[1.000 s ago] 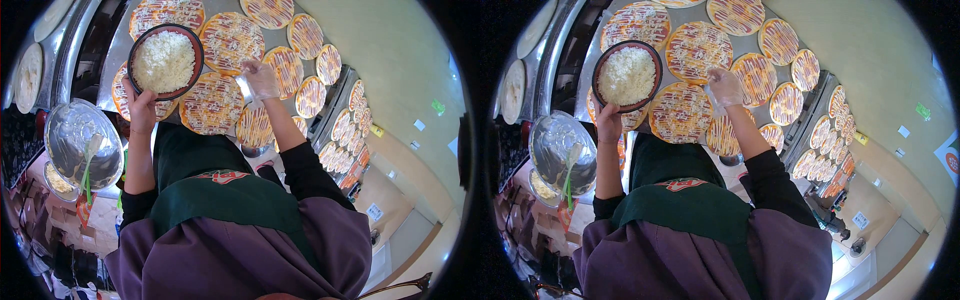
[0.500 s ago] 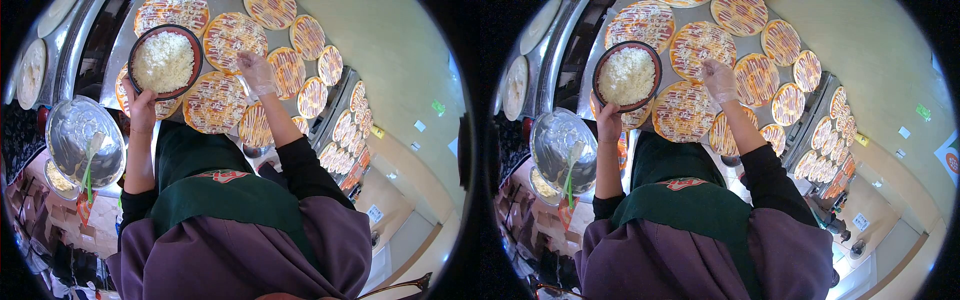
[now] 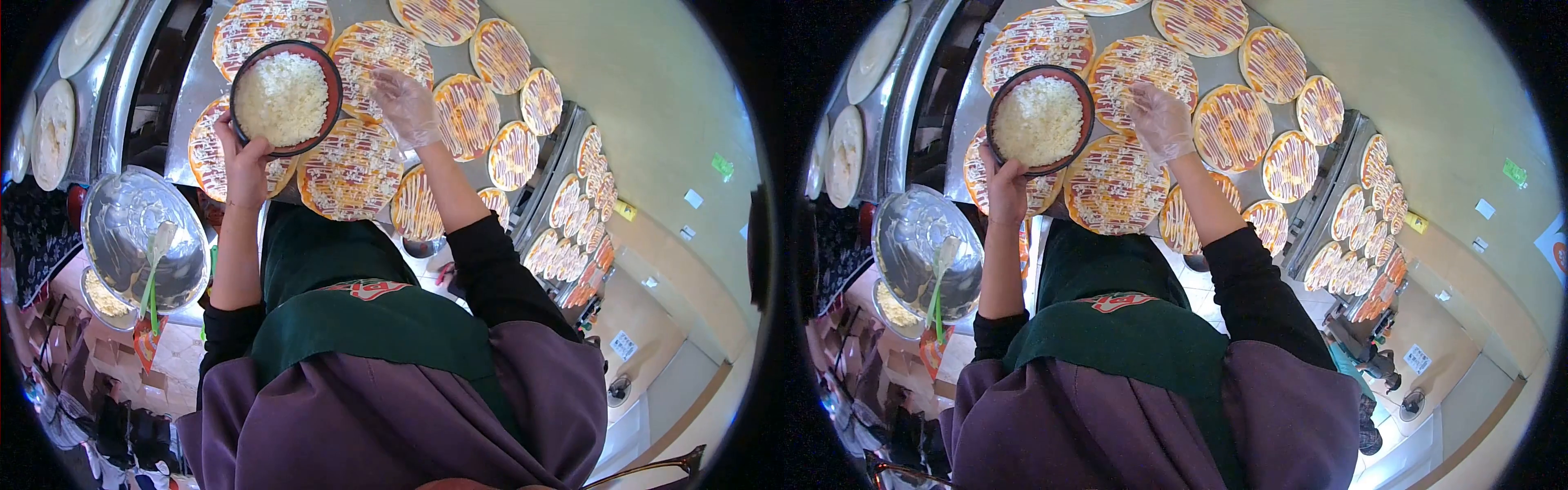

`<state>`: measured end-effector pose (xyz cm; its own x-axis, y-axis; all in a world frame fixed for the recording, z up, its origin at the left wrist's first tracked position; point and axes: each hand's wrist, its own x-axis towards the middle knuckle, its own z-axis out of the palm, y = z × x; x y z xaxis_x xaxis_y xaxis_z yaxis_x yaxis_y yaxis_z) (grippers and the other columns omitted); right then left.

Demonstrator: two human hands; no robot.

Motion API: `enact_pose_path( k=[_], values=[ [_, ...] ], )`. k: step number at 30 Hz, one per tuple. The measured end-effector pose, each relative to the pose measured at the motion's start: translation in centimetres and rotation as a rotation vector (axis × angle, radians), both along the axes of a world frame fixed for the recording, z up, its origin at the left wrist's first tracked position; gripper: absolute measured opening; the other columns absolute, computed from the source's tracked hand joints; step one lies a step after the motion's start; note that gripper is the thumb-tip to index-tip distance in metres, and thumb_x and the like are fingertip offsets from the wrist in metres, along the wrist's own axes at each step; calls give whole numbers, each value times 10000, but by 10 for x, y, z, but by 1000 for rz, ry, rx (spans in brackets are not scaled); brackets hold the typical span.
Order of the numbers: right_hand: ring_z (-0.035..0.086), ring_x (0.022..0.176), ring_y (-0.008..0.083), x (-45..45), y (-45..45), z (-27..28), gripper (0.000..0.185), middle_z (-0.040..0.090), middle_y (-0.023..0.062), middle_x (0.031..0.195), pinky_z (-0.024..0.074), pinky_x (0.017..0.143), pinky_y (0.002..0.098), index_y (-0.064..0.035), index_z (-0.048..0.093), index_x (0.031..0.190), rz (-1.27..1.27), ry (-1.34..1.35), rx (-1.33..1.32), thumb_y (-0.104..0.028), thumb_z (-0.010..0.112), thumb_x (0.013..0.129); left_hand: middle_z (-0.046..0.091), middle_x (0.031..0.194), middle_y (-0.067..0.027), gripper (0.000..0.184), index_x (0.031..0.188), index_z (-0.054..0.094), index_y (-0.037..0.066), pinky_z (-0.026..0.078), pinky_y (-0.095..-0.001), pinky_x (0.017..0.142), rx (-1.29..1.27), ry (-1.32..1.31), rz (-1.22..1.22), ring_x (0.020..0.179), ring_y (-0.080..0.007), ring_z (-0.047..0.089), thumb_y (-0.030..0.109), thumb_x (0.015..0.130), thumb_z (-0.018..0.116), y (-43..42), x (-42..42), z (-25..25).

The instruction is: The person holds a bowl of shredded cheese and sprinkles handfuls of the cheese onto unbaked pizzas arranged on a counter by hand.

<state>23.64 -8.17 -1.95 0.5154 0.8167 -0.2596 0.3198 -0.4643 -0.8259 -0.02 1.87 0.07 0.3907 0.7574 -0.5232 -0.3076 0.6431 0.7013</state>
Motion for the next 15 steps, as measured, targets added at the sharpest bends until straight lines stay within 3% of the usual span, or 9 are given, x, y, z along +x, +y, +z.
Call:
enact_pose_path(
  k=[3, 6, 7, 9, 12, 14, 15],
  values=[
    [653, 875, 147, 5, 6, 15, 265, 676, 97, 950, 498, 783, 258, -35, 608, 1063, -83, 9, 83, -95, 620, 806, 449, 1110, -114, 567, 1223, 259, 100, 547, -303, 587, 29, 80, -141, 805, -174, 567, -16, 717, 488, 2, 9, -9],
    [650, 826, 159, 5, 11, 43, 248, 674, 113, 926, 499, 761, 264, -21, 612, 1049, -104, -80, 123, -111, 622, 819, 458, 1097, -117, 565, 1222, 257, 94, 553, -311, 618, 32, 109, -178, 819, -182, 575, -8, 720, 496, 1, 32, -1],
    [648, 817, 168, 5, 11, 47, 252, 671, 120, 919, 500, 751, 266, -18, 612, 1045, -59, 45, 195, -126, 624, 818, 471, 961, -70, 514, 1194, 285, 120, 525, -295, 612, 18, 111, -182, 745, -122, 510, -18, 729, 457, -1, 41, 8],
    [646, 808, 177, 4, 13, 57, 256, 668, 127, 912, 501, 741, 267, -16, 613, 1041, -22, 163, 274, -141, 626, 817, 474, 966, -69, 510, 1195, 287, 124, 524, -297, 610, -3, 109, -236, 740, -122, 505, -7, 734, 459, -2, 55, 16],
    [634, 862, 233, 0, 20, 62, 296, 648, 149, 930, 497, 774, 315, -24, 617, 1032, 93, -64, 149, -198, 643, 794, 486, 986, -64, 509, 1203, 291, 132, 535, -311, 600, -23, 87, -337, 747, -137, 524, 11, 738, 460, -1, 74, 16],
    [601, 948, 292, 1, 28, 57, 363, 622, 140, 1027, 477, 844, 375, -47, 614, 1063, 254, -529, 137, -233, 695, 762, 470, 1048, -112, 529, 1198, 277, 81, 577, -370, 610, -13, 29, -523, 826, -193, 557, 41, 728, 516, 1, 86, 4],
    [601, 948, 292, 2, 28, 58, 363, 622, 140, 1027, 477, 844, 375, -47, 614, 1063, 246, -529, 142, -233, 695, 762, 468, 1020, -106, 529, 1190, 287, 79, 579, -385, 580, -35, 12, -562, 811, -188, 548, 43, 718, 522, 2, 92, 2]
  ],
)
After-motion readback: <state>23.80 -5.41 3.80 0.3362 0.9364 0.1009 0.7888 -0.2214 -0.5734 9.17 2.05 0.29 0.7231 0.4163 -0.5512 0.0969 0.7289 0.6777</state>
